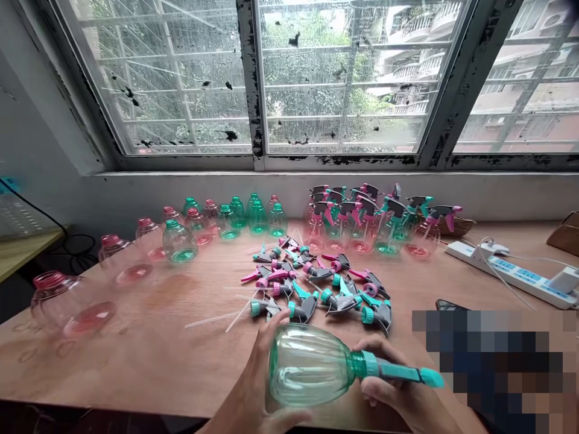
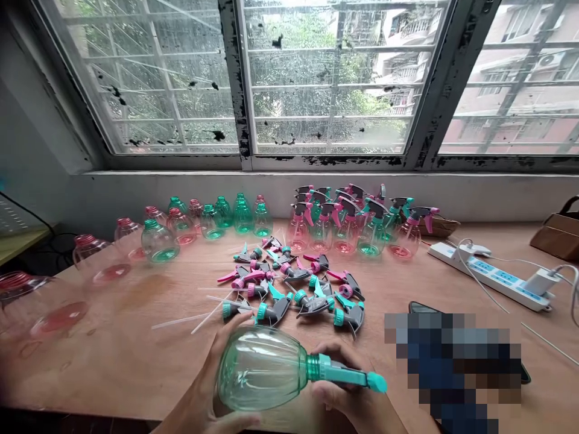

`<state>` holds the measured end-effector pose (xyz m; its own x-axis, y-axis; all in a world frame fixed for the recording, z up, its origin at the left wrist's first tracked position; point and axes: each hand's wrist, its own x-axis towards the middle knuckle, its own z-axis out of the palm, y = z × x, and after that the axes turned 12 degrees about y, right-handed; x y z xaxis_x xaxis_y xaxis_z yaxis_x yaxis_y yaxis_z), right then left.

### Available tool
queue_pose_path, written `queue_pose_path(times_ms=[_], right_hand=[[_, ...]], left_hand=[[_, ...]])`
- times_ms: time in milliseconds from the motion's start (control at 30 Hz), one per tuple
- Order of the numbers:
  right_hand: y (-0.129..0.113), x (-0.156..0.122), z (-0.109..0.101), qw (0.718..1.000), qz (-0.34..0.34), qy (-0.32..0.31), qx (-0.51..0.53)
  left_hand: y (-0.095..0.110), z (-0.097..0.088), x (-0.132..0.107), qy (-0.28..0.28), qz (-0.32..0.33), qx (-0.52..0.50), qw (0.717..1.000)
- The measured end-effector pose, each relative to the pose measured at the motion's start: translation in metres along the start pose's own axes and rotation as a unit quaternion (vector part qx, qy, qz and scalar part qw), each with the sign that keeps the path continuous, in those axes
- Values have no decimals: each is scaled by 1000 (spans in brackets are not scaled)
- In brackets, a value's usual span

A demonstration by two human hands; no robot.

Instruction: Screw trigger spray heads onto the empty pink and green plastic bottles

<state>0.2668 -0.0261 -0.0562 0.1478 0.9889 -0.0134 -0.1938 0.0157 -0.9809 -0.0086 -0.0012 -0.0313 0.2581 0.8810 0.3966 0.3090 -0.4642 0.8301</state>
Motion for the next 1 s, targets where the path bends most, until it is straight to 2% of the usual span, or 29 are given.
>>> queue_pose_path(times_ms=[100,267,333,567,767,1000], right_hand=[[-1,-1,-2,1000,-4,11,4],[-10,-7,0,998,-47,30,-32],[-13,-8,0,998,-40,32,-24],[-20,-8,-1,1000,-5,6,10],[-18,-8,-2,1000,0,-8,-13],[-18,-8,-1,996,-21,-11,-83]], left_hand=[[4,7,-5,7,-64,-95,993],[10,1,4,-40,-142,-187,971],[11,1,6,-57,-158,-220,961],[8,5,4,-57,-183,-237,952],[4,4,5,-69,-145,-193,968],[8,-1,3,-101,-170,-197,960]])
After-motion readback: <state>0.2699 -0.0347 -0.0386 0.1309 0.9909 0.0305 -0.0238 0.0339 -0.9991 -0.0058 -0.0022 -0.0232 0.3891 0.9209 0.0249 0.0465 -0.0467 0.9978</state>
